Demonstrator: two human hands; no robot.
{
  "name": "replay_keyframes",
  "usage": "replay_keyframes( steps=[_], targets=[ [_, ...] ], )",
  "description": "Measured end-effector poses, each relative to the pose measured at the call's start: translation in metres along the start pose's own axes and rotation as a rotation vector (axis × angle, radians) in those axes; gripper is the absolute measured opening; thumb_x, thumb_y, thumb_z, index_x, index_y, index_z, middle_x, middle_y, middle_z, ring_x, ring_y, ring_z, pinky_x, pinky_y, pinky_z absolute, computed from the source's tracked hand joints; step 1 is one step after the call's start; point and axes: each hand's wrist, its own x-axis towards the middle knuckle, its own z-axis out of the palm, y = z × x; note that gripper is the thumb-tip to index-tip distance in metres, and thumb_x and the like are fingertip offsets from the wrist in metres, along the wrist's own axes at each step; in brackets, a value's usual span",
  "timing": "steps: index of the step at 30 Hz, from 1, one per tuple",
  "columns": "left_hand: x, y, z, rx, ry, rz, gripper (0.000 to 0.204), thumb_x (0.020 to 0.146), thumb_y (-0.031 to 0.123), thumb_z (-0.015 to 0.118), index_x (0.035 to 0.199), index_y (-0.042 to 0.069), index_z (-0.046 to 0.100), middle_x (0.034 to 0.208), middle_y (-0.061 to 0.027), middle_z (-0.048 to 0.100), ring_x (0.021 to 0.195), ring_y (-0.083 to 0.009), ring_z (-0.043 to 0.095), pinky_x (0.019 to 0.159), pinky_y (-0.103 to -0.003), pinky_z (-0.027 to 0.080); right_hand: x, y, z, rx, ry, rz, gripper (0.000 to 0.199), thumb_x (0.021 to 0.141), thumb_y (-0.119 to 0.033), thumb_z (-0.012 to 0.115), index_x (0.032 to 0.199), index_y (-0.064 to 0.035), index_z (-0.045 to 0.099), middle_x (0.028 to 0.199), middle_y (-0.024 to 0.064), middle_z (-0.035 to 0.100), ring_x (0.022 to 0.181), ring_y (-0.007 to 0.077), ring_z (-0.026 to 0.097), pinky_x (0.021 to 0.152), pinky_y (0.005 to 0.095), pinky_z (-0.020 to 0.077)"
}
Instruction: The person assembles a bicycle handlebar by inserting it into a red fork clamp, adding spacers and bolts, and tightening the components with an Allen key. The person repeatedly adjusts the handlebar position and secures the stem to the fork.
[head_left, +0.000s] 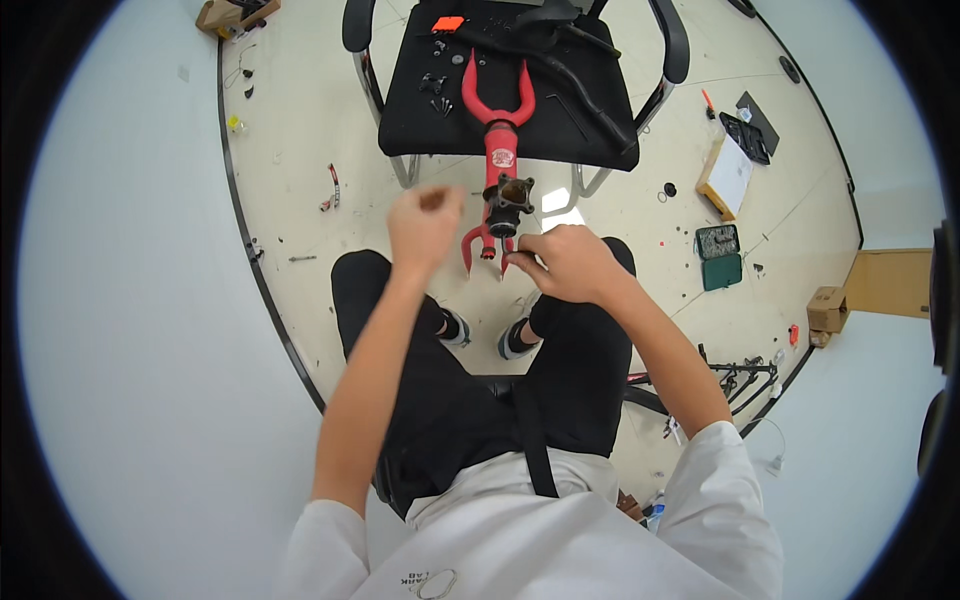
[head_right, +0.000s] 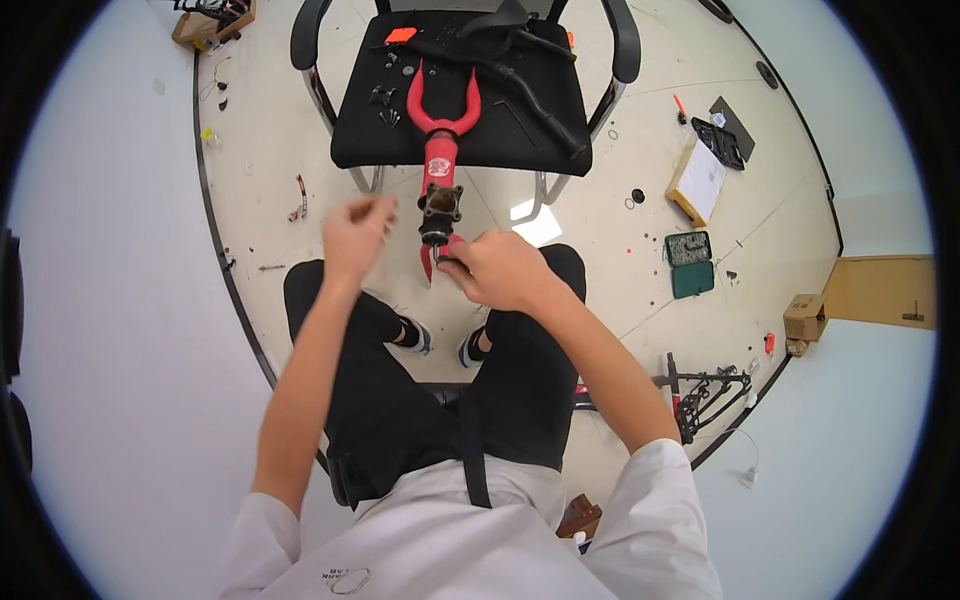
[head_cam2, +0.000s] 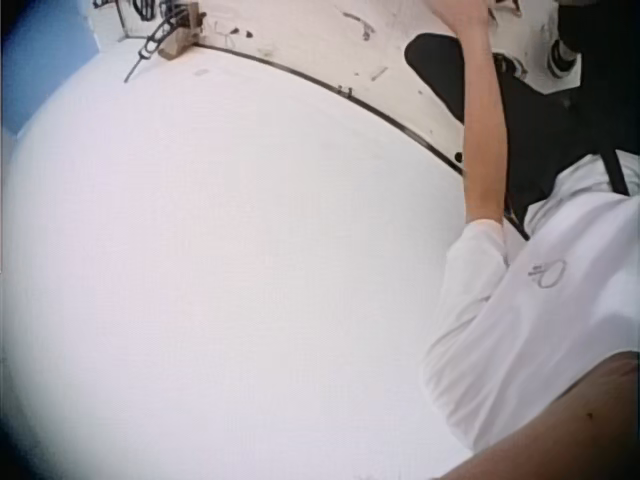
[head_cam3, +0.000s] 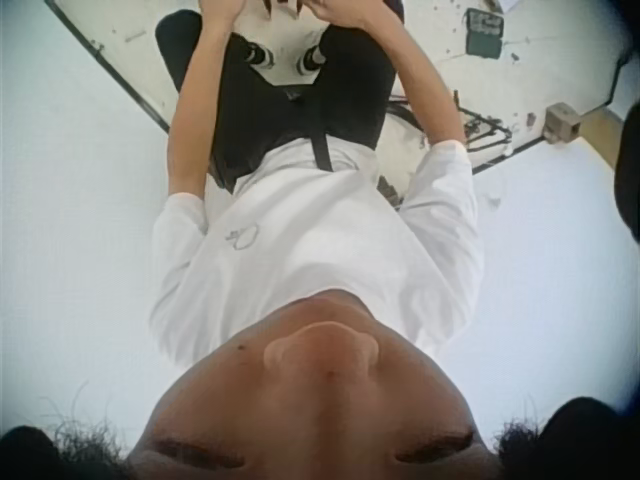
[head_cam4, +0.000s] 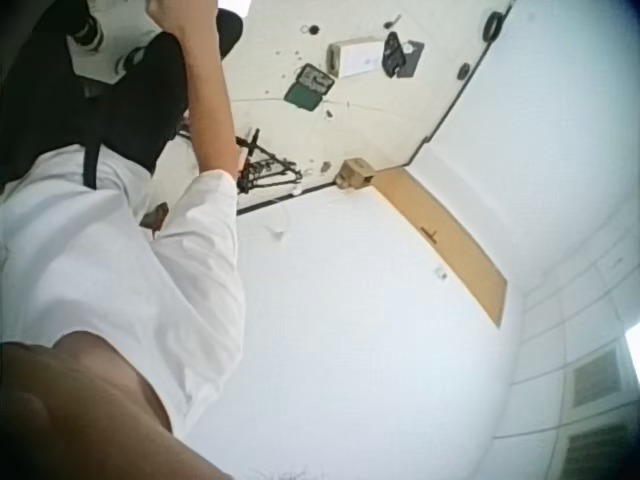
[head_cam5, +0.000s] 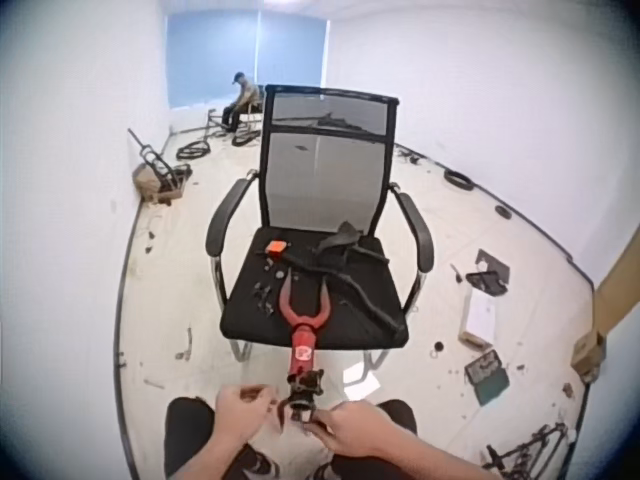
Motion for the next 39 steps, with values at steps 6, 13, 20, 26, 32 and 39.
replay_keyframes(
  steps=[6,13,20,26,32,39],
  targets=[
    [0.138,0.047,0.046,0.673,0.087,0.395,0.043,0.092,0.037,0.064,0.117,0.002,0.066,0.116,-0.0169,0.065,0.113,-0.0346,0.060,0.095,-0.045,0.049,0.007,-0.003,-0.003,-0.007,-0.113,0.023,0.022,0.093,-0.028,0.064,0.090,-0.0067,0.072,0.064,0.0169,0.064,0.065,0.0379,0.066,0.063,0.0474,0.0526],
    [0.197,0.008,0.096,1.034,-0.286,0.369,0.079,0.095,0.048,0.049,0.158,0.006,0.030,0.165,-0.0197,0.021,0.155,-0.0382,0.007,0.124,-0.053,0.013,0.027,-0.007,-0.026,0.079,-0.374,0.108,0.030,0.097,-0.028,0.059,0.087,-0.0011,0.070,0.073,0.0193,0.067,0.071,0.0391,0.068,0.068,0.0489,0.0554],
    [0.200,-0.013,0.097,0.966,-0.264,0.499,0.072,0.094,0.046,0.053,0.151,0.003,0.043,0.161,-0.0218,0.030,0.151,-0.0446,0.014,0.125,-0.047,0.014,0.020,0.002,-0.019,0.158,-0.333,0.104,0.032,0.096,-0.028,0.062,0.082,-0.0014,0.070,0.064,0.0201,0.063,0.065,0.0410,0.066,0.062,0.0470,0.0547],
    [0.203,-0.013,0.096,0.969,-0.265,0.507,0.072,0.093,0.045,0.055,0.149,0.001,0.045,0.161,-0.0216,0.032,0.151,-0.0442,0.014,0.125,-0.047,0.015,0.015,0.012,0.000,0.439,-0.215,0.124,0.030,0.094,-0.028,0.065,0.081,-0.0010,0.070,0.061,0.0188,0.063,0.060,0.0386,0.065,0.059,0.0449,0.0533],
    [0.201,-0.007,0.096,0.976,-0.290,0.459,0.071,0.094,0.047,0.053,0.148,0.003,0.048,0.161,-0.0199,0.033,0.152,-0.0435,0.014,0.124,-0.049,0.016,0.008,0.018,0.020,0.569,-0.131,0.157,0.034,0.092,-0.029,0.068,0.076,0.0007,0.069,0.057,0.0182,0.061,0.055,0.0377,0.062,0.054,0.0415,0.0496],
    [0.194,0.012,0.094,1.020,-0.378,0.312,0.072,0.094,0.049,0.052,0.152,0.007,0.043,0.165,-0.0172,0.021,0.154,-0.0397,0.008,0.123,-0.055,0.018,0.002,0.022,0.005,0.483,-0.101,0.151,0.037,0.091,-0.028,0.072,0.075,0.0046,0.063,0.052,0.0164,0.053,0.046,0.0263,0.054,0.050,0.0340,0.0428]
  ],
)
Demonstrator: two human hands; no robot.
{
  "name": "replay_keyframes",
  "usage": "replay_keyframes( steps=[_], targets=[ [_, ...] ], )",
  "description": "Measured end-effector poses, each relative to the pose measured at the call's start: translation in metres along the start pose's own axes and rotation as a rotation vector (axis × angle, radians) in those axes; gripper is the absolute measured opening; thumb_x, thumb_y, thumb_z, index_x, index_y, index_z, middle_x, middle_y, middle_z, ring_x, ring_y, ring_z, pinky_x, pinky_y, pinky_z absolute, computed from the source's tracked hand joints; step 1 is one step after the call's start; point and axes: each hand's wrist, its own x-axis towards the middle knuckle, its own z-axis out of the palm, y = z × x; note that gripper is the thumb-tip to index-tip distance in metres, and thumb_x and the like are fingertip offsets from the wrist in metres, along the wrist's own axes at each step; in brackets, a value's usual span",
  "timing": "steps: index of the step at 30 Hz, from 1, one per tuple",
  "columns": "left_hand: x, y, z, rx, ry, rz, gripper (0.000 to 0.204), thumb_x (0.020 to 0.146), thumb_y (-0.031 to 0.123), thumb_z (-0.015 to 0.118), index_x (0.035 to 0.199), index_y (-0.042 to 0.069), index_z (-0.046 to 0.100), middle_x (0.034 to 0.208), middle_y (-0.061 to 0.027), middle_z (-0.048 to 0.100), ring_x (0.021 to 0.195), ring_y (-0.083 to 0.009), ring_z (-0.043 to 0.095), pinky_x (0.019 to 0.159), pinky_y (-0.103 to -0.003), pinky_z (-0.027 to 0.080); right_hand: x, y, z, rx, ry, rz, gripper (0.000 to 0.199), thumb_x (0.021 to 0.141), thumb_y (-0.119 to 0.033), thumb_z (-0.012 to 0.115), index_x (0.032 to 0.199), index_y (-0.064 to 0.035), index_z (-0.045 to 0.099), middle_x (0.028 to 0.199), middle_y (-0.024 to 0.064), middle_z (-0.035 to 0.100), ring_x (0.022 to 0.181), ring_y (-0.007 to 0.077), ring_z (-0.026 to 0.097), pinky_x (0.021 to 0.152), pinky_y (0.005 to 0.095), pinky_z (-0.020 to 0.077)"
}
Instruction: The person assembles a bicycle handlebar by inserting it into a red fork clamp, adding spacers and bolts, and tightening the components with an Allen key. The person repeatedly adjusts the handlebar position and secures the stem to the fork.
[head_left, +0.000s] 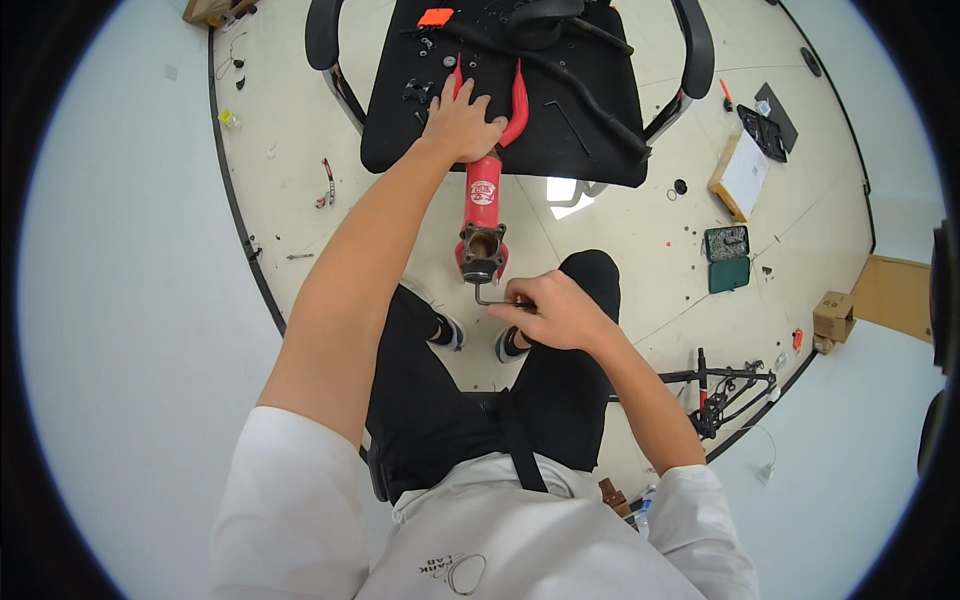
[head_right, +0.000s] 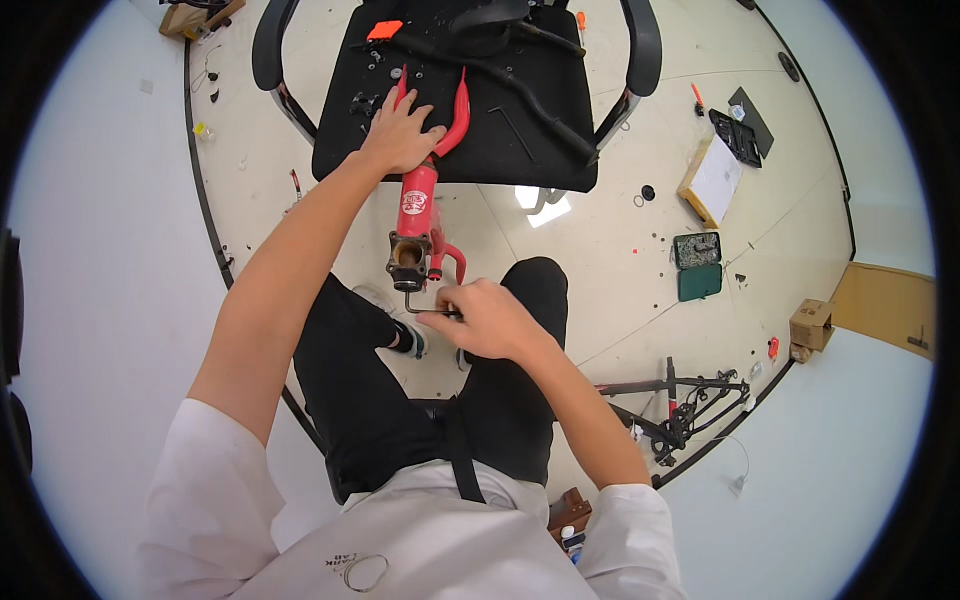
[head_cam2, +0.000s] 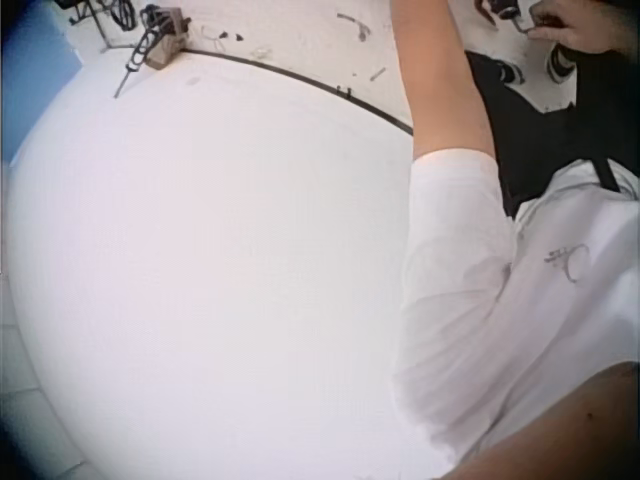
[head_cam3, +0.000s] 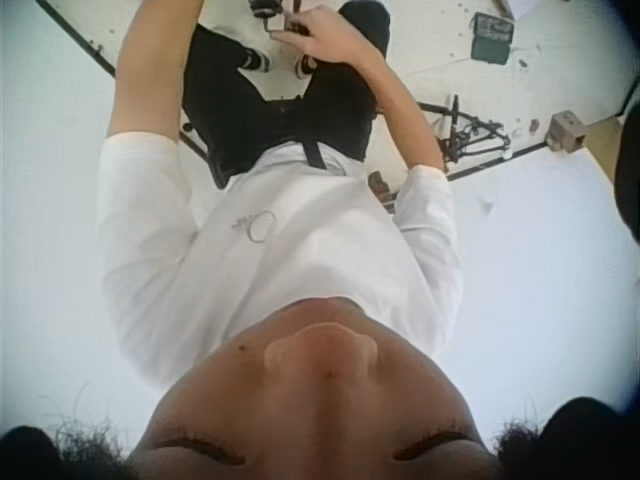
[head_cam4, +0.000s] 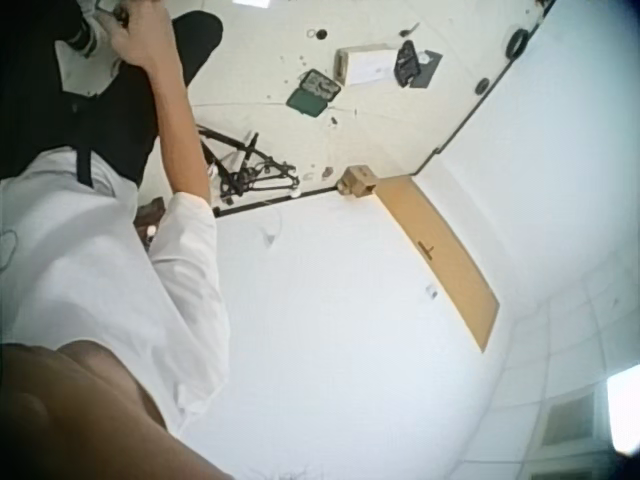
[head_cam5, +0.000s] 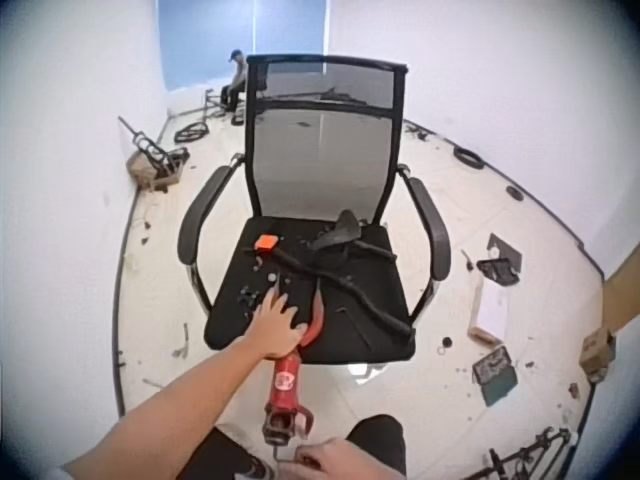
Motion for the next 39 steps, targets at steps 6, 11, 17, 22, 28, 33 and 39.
replay_keyframes(
  steps=[6,11,17,22,28,33,39],
  targets=[
    [0.009,-0.002,0.017,-0.246,0.170,-0.194,0.092,0.087,0.057,0.059,0.157,0.004,0.028,0.164,-0.0241,0.016,0.151,-0.0415,0.020,0.121,-0.051,0.025,-0.049,0.026,0.031,1.294,0.553,0.521,0.016,0.095,-0.014,0.070,0.086,-0.0036,0.062,0.066,-0.0010,0.050,0.055,0.0080,0.044,0.052,0.0269,0.0399],
    [0.011,0.027,-0.001,-0.310,0.097,-0.406,0.117,0.072,0.068,0.070,0.158,0.004,0.023,0.160,-0.0325,0.019,0.145,-0.0447,0.030,0.117,-0.050,0.031,-0.021,-0.009,0.064,2.008,0.879,0.340,0.032,0.101,-0.025,0.061,0.075,-0.0092,0.049,0.071,0.0043,0.048,0.078,0.0194,0.048,0.084,0.0357,0.0438],
    [0.002,0.044,-0.003,-0.029,0.078,-0.371,0.125,0.065,0.063,0.078,0.159,0.004,0.020,0.160,-0.0323,0.018,0.141,-0.0485,0.032,0.113,-0.055,0.034,0.002,-0.018,0.053,2.065,0.902,0.106,0.052,0.103,-0.024,0.048,0.059,-0.0153,0.022,0.058,-0.0004,0.023,0.059,0.0163,0.028,0.065,0.0339,0.0331],
    [0.011,0.044,-0.001,-0.034,0.059,-0.434,0.123,0.064,0.058,0.083,0.157,0.005,0.024,0.158,-0.0298,0.021,0.140,-0.0501,0.034,0.111,-0.057,0.037,0.005,-0.026,0.048,1.894,0.935,0.173,0.054,0.104,-0.025,0.045,0.058,-0.0154,0.017,0.052,-0.0028,0.011,0.050,0.0142,0.008,0.051,0.0342,0.0152],
    [0.011,0.048,-0.004,-0.007,0.025,-0.462,0.120,0.065,0.051,0.081,0.157,0.002,0.021,0.158,-0.0303,0.020,0.136,-0.0495,0.036,0.109,-0.055,0.038,0.011,-0.037,0.040,1.556,0.867,0.060,0.056,0.105,-0.018,0.046,0.055,-0.0131,0.021,0.048,-0.0035,0.021,0.045,0.0100,0.016,0.046,0.0324,0.0171],
    [0.013,0.049,-0.005,0.021,-0.009,-0.456,0.120,0.066,0.053,0.080,0.158,0.003,0.020,0.158,-0.0309,0.017,0.135,-0.0497,0.036,0.108,-0.055,0.038,0.032,-0.086,0.039,0.580,0.677,-0.062,0.041,0.099,-0.009,0.057,0.061,0.0017,0.047,0.051,0.0051,0.044,0.043,0.0137,0.041,0.044,0.0324,0.0321],
    [0.017,0.049,-0.004,0.056,-0.039,-0.467,0.123,0.066,0.061,0.078,0.159,0.007,0.019,0.159,-0.0292,0.017,0.140,-0.0497,0.032,0.110,-0.056,0.038,0.062,-0.090,0.094,-0.076,0.407,-0.120,0.017,0.084,-0.013,0.065,0.071,-0.0043,0.058,0.059,0.0116,0.061,0.051,0.0299,0.063,0.047,0.0407,0.0451]
  ],
)
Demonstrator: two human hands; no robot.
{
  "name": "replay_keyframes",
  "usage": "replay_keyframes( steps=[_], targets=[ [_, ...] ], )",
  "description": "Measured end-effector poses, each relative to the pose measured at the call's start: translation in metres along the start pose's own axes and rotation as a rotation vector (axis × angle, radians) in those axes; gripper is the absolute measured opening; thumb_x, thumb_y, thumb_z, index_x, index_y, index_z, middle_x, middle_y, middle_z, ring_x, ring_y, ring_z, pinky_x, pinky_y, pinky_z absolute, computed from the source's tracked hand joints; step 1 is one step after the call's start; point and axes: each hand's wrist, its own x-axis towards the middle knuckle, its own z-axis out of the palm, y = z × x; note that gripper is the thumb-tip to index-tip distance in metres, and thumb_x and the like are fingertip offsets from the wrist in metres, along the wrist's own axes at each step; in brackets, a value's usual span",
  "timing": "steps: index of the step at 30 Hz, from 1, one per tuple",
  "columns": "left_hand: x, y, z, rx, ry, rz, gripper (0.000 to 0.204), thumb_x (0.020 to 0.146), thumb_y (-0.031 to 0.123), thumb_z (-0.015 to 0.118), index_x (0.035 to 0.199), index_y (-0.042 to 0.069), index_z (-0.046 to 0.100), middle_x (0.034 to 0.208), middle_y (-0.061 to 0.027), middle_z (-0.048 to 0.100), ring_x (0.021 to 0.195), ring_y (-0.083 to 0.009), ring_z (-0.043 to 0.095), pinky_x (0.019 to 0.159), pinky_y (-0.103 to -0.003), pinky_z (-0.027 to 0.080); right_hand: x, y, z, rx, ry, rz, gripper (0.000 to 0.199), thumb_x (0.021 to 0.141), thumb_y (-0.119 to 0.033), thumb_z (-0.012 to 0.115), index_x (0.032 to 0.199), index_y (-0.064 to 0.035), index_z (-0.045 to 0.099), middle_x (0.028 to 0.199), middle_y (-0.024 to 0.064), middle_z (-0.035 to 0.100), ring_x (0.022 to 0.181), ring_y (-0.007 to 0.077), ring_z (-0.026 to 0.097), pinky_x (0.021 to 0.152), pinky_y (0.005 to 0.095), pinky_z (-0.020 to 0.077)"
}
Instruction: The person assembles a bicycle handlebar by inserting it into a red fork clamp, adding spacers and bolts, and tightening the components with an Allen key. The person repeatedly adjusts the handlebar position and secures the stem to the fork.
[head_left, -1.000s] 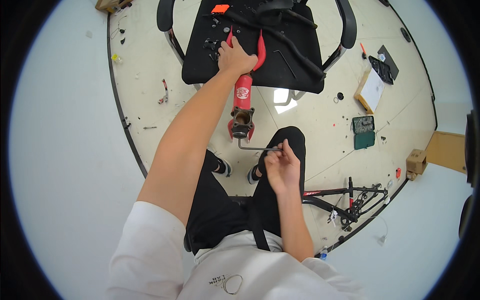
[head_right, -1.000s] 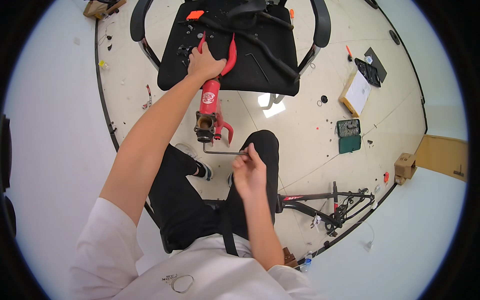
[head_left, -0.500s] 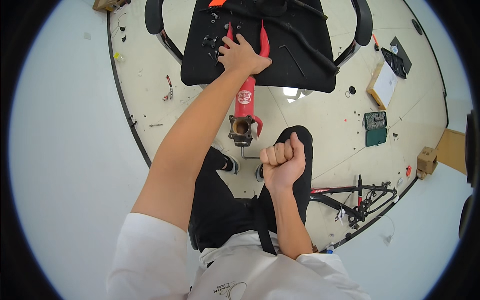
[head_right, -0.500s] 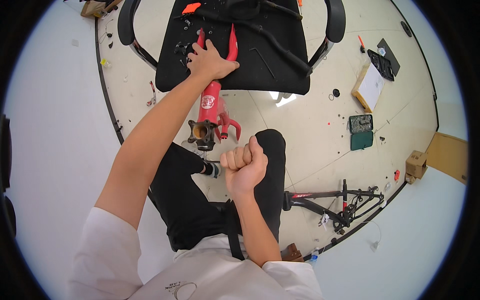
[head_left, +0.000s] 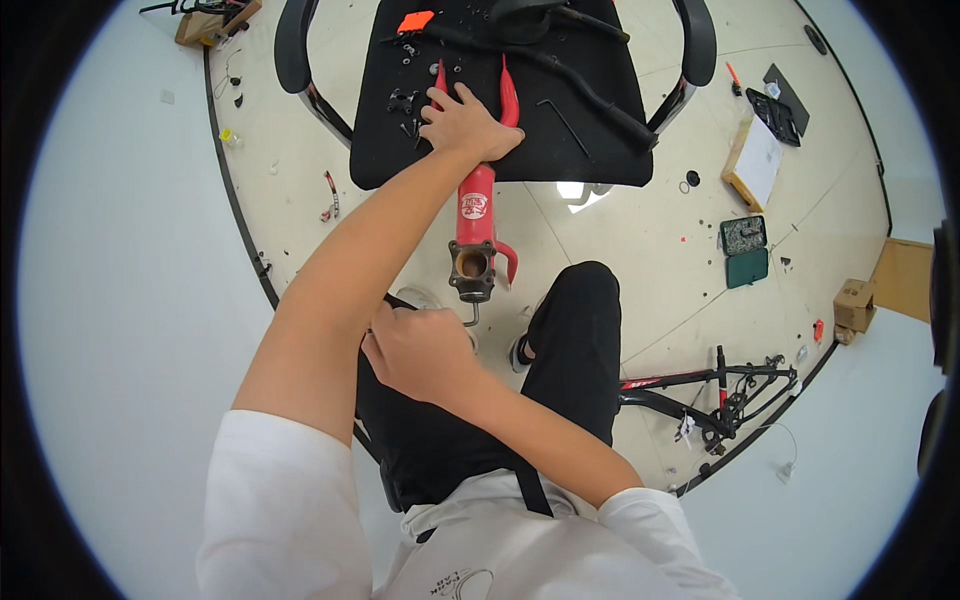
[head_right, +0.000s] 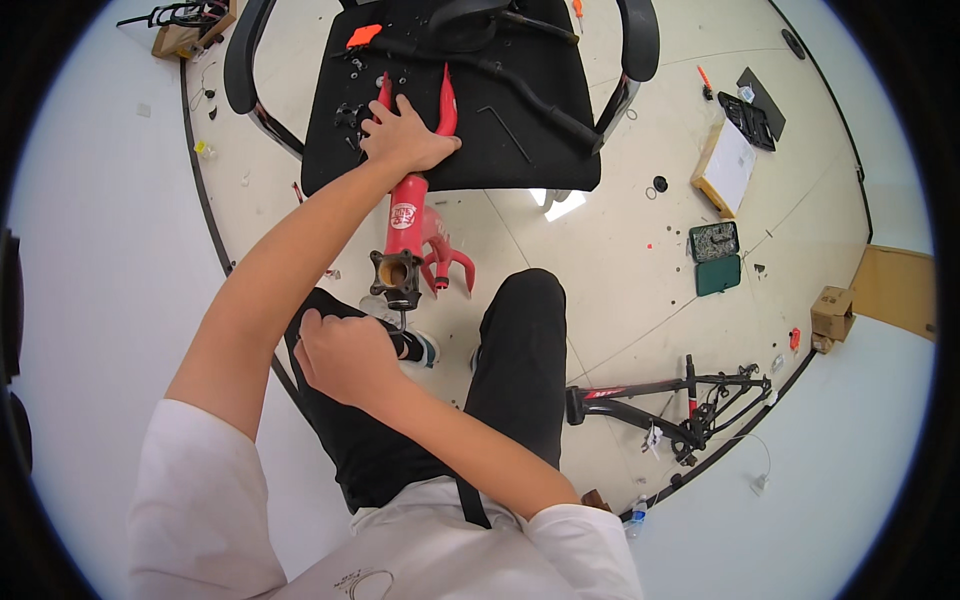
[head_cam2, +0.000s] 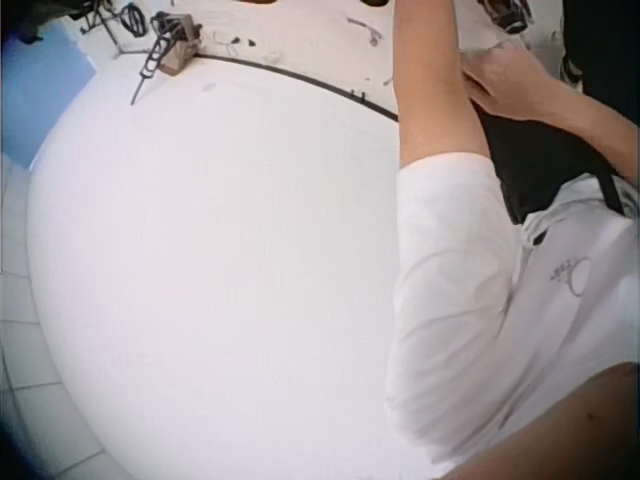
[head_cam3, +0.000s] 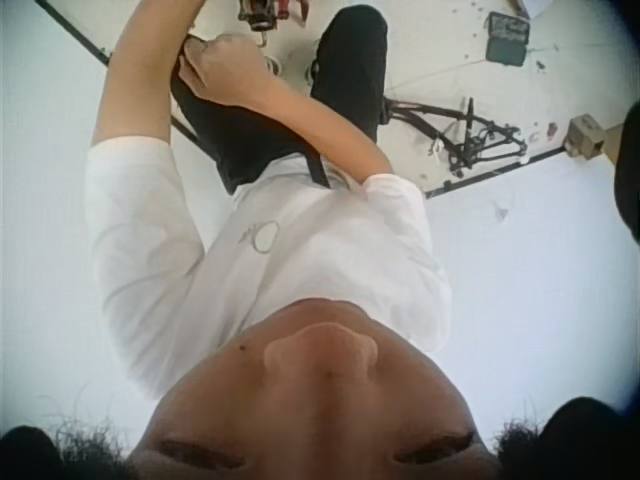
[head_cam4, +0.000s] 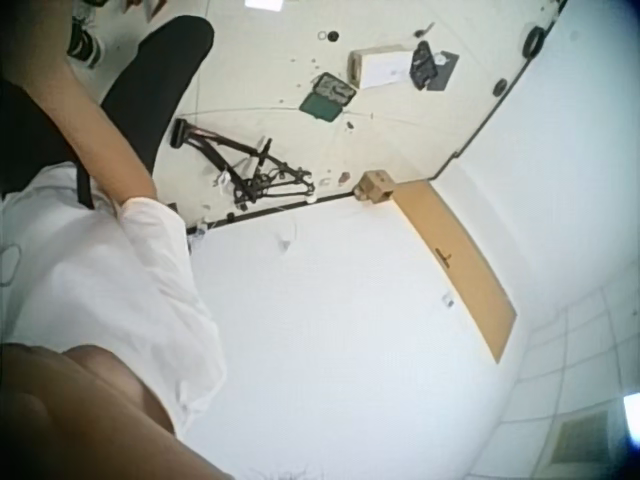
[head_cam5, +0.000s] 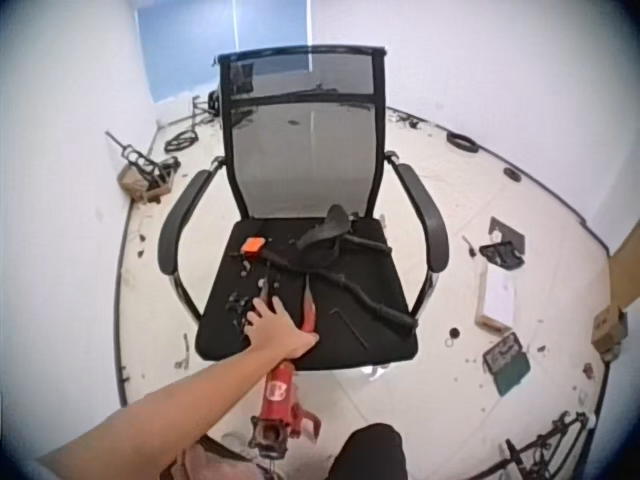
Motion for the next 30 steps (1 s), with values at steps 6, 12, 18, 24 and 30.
replay_keyframes(
  steps=[6,12,18,24,30],
  targets=[
    [-0.002,0.002,0.000,-0.051,0.022,0.023,0.124,0.066,0.061,0.079,0.159,0.005,0.019,0.159,-0.0306,0.016,0.139,-0.0498,0.032,0.110,-0.056,0.036,-0.041,0.063,0.056,-0.820,-0.595,-0.152,0.011,0.081,-0.017,0.065,0.078,-0.0072,0.065,0.067,0.0039,0.064,0.063,0.0236,0.065,0.057,0.0361,0.0445],
    [-0.017,-0.037,-0.011,-0.260,0.157,0.197,0.120,0.070,0.068,0.075,0.157,0.003,0.025,0.161,-0.0262,0.019,0.145,-0.0441,0.027,0.113,-0.057,0.030,-0.048,0.037,0.020,-0.509,-0.121,-0.383,0.016,0.077,-0.017,0.071,0.086,-0.0044,0.069,0.102,0.0114,0.065,0.102,0.0246,0.060,0.082,0.0353,0.0478],
    [-0.148,-0.135,-0.022,-0.759,0.411,0.564,0.046,0.088,0.021,0.074,0.127,0.000,0.059,0.120,-0.0178,0.064,0.109,-0.0295,0.063,0.092,-0.037,0.050,-0.111,0.038,-0.030,0.366,0.264,0.274,0.013,0.087,-0.010,0.069,0.092,0.0021,0.070,0.088,0.0111,0.072,0.083,0.0214,0.070,0.079,0.0336,0.0546],
    [-0.259,-0.164,0.056,-0.938,0.352,0.335,0.023,0.091,0.011,0.070,0.111,0.000,0.066,0.099,-0.0129,0.069,0.089,-0.0245,0.067,0.074,-0.034,0.052,-0.080,0.066,-0.021,0.672,0.298,0.521,0.025,0.093,-0.018,0.068,0.101,0.0067,0.069,0.092,0.0134,0.074,0.083,0.0161,0.071,0.078,0.0293,0.0543],
    [-0.265,-0.147,0.077,-0.820,0.429,0.614,0.024,0.087,0.003,0.071,0.110,0.000,0.065,0.090,-0.0148,0.066,0.072,-0.0269,0.062,0.064,-0.033,0.049,-0.061,0.066,-0.022,0.578,0.279,0.525,0.026,0.092,-0.019,0.071,0.094,0.0071,0.071,0.078,0.0111,0.073,0.071,0.0132,0.070,0.068,0.0273,0.0536]
  ],
)
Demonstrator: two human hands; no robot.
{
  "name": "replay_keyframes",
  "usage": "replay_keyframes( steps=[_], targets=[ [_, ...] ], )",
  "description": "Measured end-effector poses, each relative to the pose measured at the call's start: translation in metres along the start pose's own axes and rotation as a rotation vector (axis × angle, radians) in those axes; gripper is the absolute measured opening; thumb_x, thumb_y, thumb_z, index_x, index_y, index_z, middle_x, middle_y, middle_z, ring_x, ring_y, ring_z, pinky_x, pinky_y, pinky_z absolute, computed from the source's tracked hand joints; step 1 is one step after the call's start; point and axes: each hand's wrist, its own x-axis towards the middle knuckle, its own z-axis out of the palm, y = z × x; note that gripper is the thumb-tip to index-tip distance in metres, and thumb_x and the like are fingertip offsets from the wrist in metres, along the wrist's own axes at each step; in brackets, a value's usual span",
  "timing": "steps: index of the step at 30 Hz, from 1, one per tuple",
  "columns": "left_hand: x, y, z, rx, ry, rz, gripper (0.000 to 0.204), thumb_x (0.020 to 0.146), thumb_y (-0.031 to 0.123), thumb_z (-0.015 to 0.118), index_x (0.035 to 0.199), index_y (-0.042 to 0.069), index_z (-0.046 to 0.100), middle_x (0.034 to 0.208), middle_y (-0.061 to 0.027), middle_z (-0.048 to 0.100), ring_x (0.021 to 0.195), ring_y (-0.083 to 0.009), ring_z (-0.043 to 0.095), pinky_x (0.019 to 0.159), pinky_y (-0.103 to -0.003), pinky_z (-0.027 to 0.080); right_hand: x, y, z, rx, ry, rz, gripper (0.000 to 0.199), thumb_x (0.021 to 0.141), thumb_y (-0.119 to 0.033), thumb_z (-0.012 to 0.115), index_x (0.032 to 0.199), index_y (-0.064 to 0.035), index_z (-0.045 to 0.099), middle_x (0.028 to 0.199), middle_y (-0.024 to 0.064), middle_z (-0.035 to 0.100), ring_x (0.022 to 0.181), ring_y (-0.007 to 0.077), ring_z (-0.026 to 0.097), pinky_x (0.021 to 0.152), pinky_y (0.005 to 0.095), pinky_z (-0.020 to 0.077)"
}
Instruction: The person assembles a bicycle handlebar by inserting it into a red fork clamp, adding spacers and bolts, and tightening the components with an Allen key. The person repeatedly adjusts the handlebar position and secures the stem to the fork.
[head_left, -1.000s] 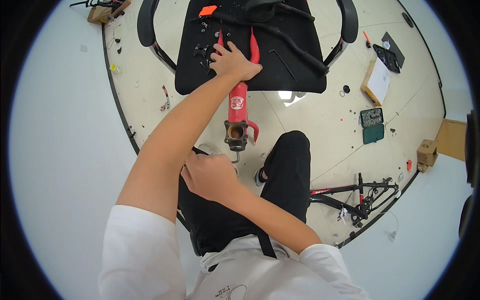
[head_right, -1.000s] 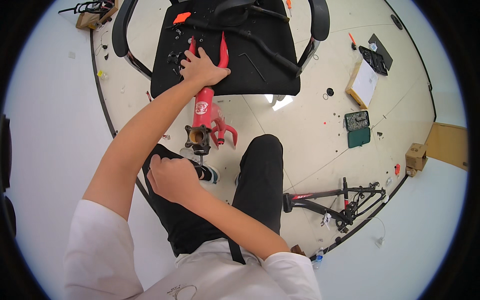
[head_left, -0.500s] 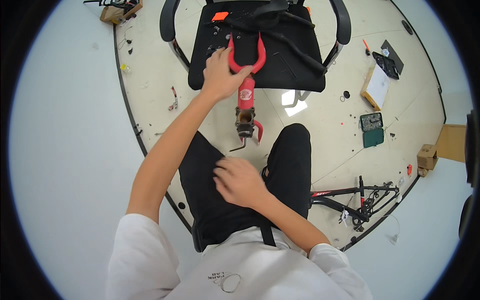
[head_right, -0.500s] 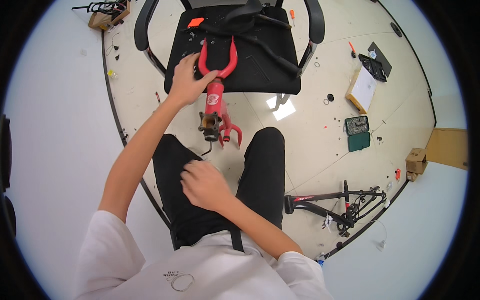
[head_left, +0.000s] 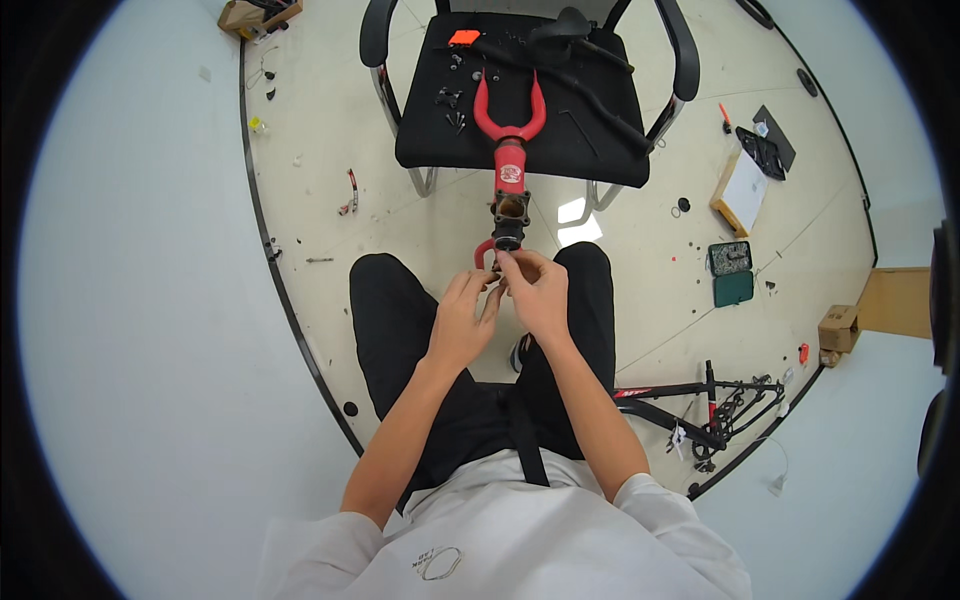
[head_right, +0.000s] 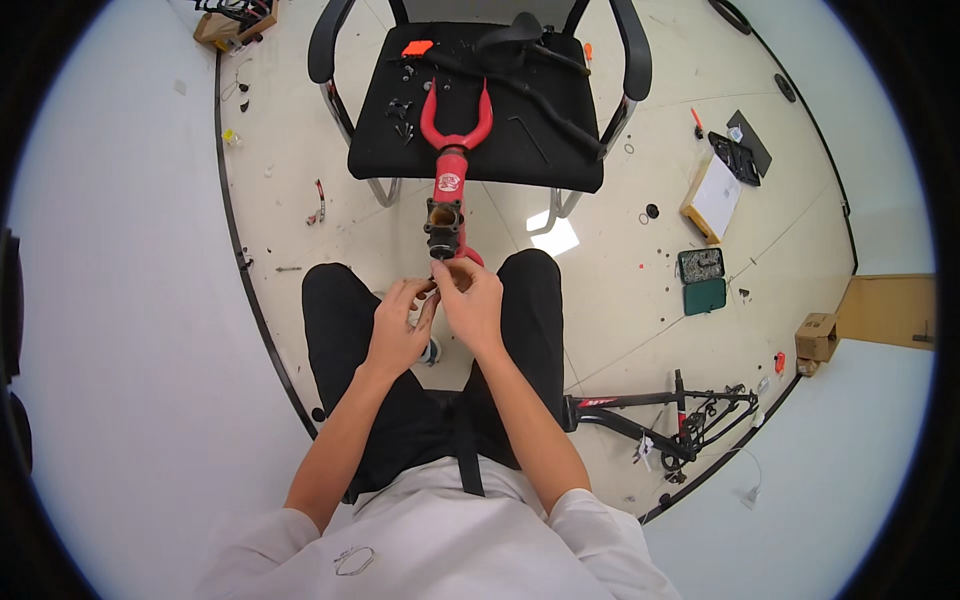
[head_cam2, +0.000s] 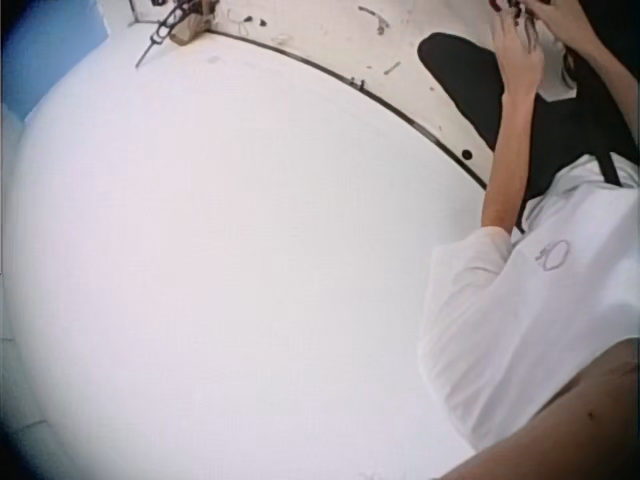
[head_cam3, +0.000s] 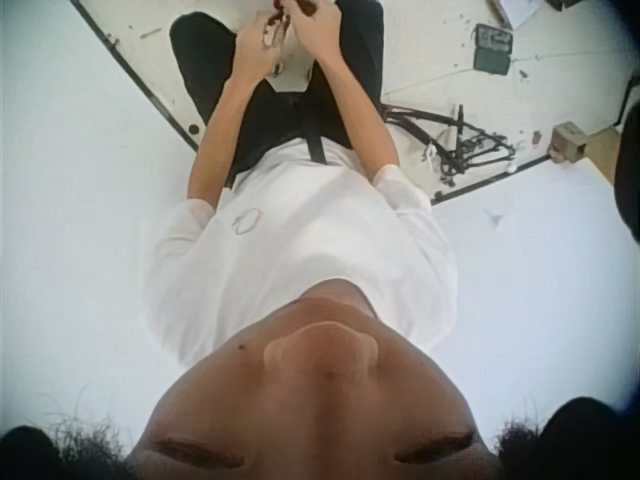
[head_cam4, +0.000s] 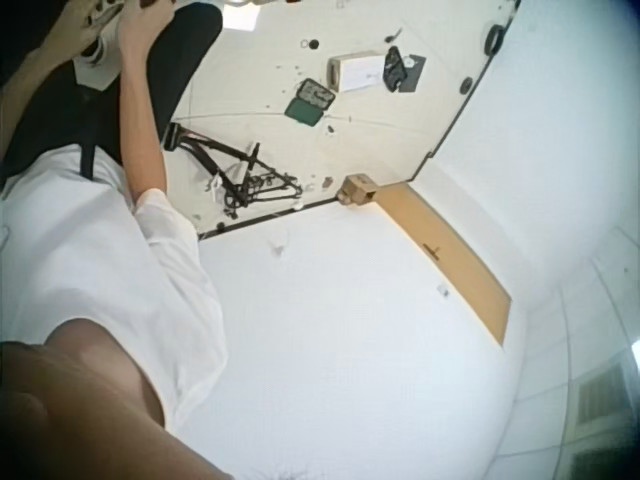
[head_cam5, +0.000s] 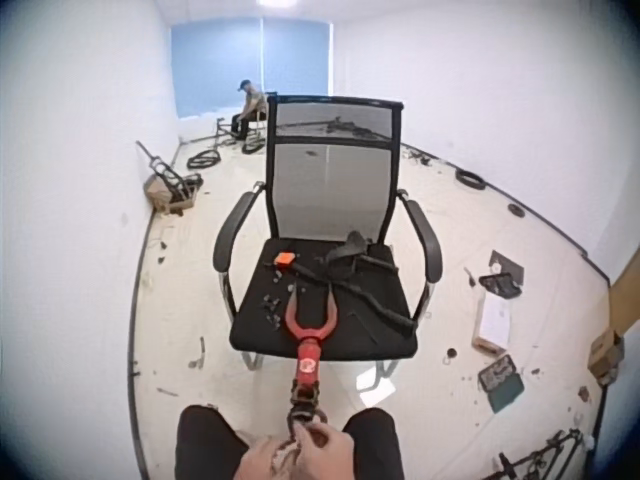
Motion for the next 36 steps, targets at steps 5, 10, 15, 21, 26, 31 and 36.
replay_keyframes(
  steps=[5,10,15,21,26,31,36],
  targets=[
    [0.002,0.001,0.003,-0.068,0.031,-0.141,0.022,0.089,0.004,0.071,0.109,0.000,0.065,0.086,-0.0142,0.066,0.068,-0.0253,0.061,0.063,-0.033,0.049,-0.001,0.006,-0.003,0.008,-0.018,-0.001,0.025,0.092,-0.017,0.072,0.093,0.0073,0.071,0.078,0.0109,0.073,0.073,0.0138,0.071,0.070,0.0273,0.0542],
    [-0.017,0.000,-0.011,-0.275,-0.131,-0.431,0.022,0.095,0.013,0.069,0.108,-0.004,0.068,0.089,-0.0120,0.068,0.072,-0.0197,0.066,0.066,-0.031,0.053,-0.043,0.001,-0.015,-0.085,0.033,-0.105,0.014,0.088,-0.007,0.073,0.092,0.0054,0.070,0.085,0.0125,0.073,0.077,0.0182,0.073,0.074,0.0303,0.0556],
    [-0.016,0.014,-0.013,-1.031,-0.129,-0.974,0.032,0.101,0.021,0.064,0.109,-0.010,0.066,0.095,-0.0112,0.069,0.082,-0.0183,0.070,0.074,-0.030,0.058,-0.090,-0.003,-0.025,-0.325,0.048,-0.539,0.014,0.080,0.000,0.076,0.092,0.0023,0.071,0.094,0.0124,0.071,0.086,0.0277,0.070,0.075,0.0324,0.0555],
    [0.008,0.027,-0.008,-1.028,-0.060,-1.011,0.031,0.092,0.006,0.073,0.115,-0.011,0.060,0.094,-0.0141,0.070,0.079,-0.0188,0.071,0.073,-0.029,0.059,-0.091,0.001,-0.027,-0.254,-0.047,-0.658,0.015,0.081,0.003,0.073,0.095,0.0037,0.071,0.100,0.0121,0.072,0.091,0.0257,0.070,0.083,0.0325,0.0550],
    [0.020,0.030,-0.006,-0.954,-0.027,-0.981,0.030,0.091,0.002,0.073,0.115,-0.011,0.060,0.097,-0.0179,0.072,0.079,-0.0208,0.072,0.076,-0.031,0.062,-0.058,0.007,-0.038,0.223,-0.023,-0.022,0.014,0.094,-0.006,0.068,0.100,0.0070,0.068,0.092,0.0090,0.072,0.084,0.0144,0.069,0.079,0.0269,0.0552],
    [0.021,0.028,-0.002,-0.966,-0.027,-0.949,0.029,0.092,0.002,0.072,0.115,-0.011,0.060,0.096,-0.0180,0.072,0.078,-0.0207,0.072,0.075,-0.032,0.062,-0.032,0.014,-0.029,0.207,-0.044,0.006,0.018,0.095,-0.011,0.068,0.098,0.0062,0.068,0.087,0.0074,0.071,0.076,0.0121,0.067,0.072,0.0263,0.0535],
    [0.019,0.027,-0.002,-0.988,-0.005,-0.926,0.028,0.092,0.003,0.072,0.114,-0.010,0.061,0.096,-0.0176,0.073,0.078,-0.0205,0.072,0.075,-0.031,0.062,-0.031,0.016,-0.029,0.229,-0.073,0.037,0.013,0.097,-0.008,0.065,0.097,0.0047,0.067,0.089,0.0073,0.069,0.077,0.0120,0.064,0.073,0.0267,0.0534]
  ],
)
